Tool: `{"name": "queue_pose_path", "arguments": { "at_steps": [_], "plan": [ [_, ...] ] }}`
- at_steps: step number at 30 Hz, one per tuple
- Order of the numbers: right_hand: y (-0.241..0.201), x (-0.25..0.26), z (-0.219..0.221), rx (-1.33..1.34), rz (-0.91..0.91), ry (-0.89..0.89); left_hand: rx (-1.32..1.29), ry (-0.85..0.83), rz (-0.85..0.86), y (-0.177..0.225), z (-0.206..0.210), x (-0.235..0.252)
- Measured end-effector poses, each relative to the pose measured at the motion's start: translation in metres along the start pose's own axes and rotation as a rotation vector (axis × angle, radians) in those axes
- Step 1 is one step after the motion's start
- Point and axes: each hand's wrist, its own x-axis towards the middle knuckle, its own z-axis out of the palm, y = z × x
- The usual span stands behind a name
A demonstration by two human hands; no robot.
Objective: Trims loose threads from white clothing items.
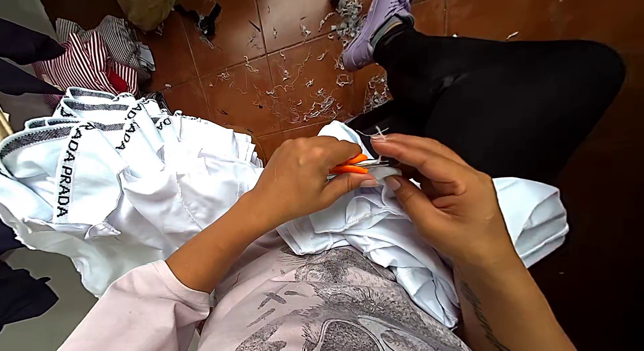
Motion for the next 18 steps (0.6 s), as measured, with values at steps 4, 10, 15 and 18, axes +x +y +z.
{"name": "queue_pose_path", "arguments": {
  "at_steps": [4, 10, 15, 18],
  "plan": [
    [-0.001, 0.002, 0.002, -0.007, -0.016, -0.021, -0.028, 0.026, 0.041, -0.003, 0.0, -0.001],
    [0.005, 0.007, -0.02, 0.114, 0.038, 0.001, -0.188, 0.005, 0.082, -0.004, 0.015, -0.006],
    [0.018, -0.003, -0.09, -0.67, 0.448, 0.47, -0.069, 0.091, 0.188, 0.004, 0.017, -0.034],
    [0.012, -0.015, -0.09, -0.57, 0.34, 0.443, -0.044, 0.116, 0.188, 0.008, 0.012, -0.052]
  ]
}}
